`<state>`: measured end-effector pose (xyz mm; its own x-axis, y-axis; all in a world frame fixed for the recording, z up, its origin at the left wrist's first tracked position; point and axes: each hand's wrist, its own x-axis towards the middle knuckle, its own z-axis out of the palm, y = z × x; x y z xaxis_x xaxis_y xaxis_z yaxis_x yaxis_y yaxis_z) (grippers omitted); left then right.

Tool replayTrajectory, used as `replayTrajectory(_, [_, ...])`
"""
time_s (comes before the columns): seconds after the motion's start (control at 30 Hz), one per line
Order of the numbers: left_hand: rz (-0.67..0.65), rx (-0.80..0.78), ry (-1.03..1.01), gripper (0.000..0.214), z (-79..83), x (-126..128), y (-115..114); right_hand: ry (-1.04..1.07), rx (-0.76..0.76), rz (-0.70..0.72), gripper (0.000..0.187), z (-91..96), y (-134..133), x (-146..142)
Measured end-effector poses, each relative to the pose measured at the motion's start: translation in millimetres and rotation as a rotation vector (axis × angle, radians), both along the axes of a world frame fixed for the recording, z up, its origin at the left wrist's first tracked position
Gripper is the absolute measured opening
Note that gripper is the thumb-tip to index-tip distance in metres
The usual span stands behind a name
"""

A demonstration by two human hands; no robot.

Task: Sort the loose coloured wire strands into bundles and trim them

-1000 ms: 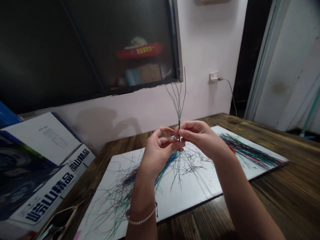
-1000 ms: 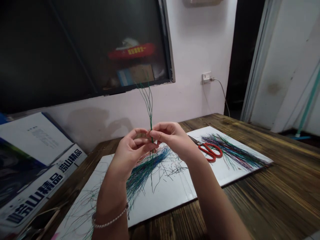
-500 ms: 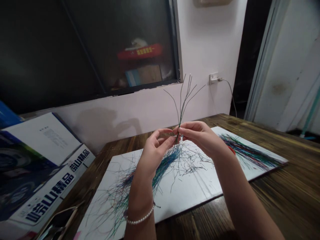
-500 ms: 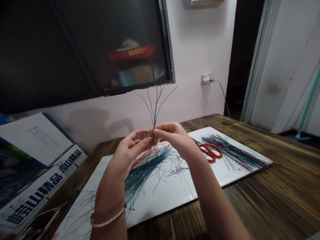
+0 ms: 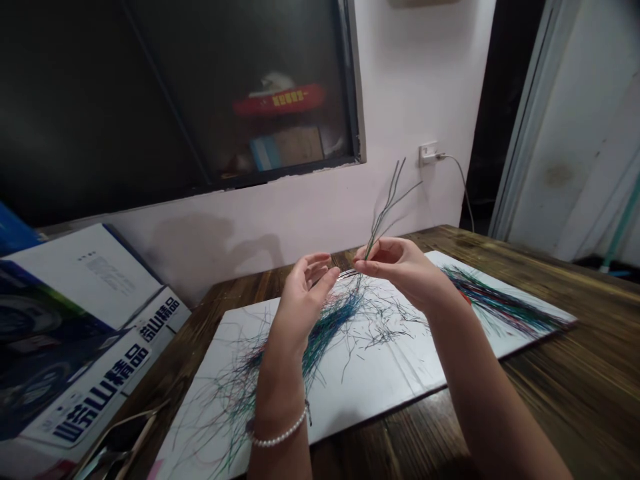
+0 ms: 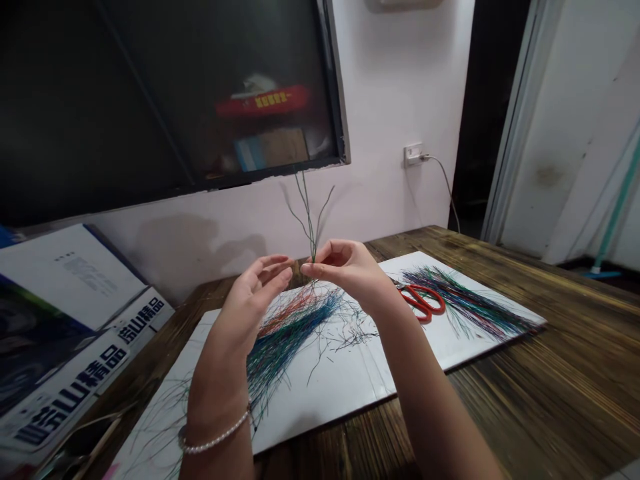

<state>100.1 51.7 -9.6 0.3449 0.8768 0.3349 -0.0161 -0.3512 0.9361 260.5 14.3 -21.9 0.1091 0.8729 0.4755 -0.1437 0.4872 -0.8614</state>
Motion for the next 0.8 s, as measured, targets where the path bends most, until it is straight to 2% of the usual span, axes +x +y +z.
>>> replayTrajectory(0.17, [0.036, 0.001, -0.035, 0.024, -1.1, -1, 3, -0.028, -0.032, -0.087, 0.027, 0.7, 1, 1])
replayTrajectory(0.3, [0.040, -0.023, -0.056, 0.023, -1.7, 0, 4, -0.176, -0.077, -0.252, 0.014, -2.3, 1, 18])
replayTrajectory(0.37, [0.038, -0.029, -0.065, 0.024, -1.8, -1, 6, -0.254, -0.113, -0.397, 0.013, -7.3, 3, 36])
replayTrajectory(0.47, [0.029, -0.039, -0.091, 0.027, -1.6, -1, 11, -0.313, -0.200, -0.718, 0.022, -19.8, 8, 71])
replayTrajectory(0.63, [0.037, -0.039, -0.085, 0.034, -2.0, -4, 19, -0.350, -0.412, -1.093, 0.032, -43.5, 2, 125])
replayTrajectory(0.73, [0.052, -0.056, -0.081, 0.036, -3.4, -4, 23, -0.385, -0.560, -1.243, 0.043, -53.9, -5, 143])
replayTrajectory(0.8, [0.060, -0.062, -0.081, 0.036, -4.7, -3, 27, -0.423, -0.622, -1.280, 0.054, -59.5, -7, 151])
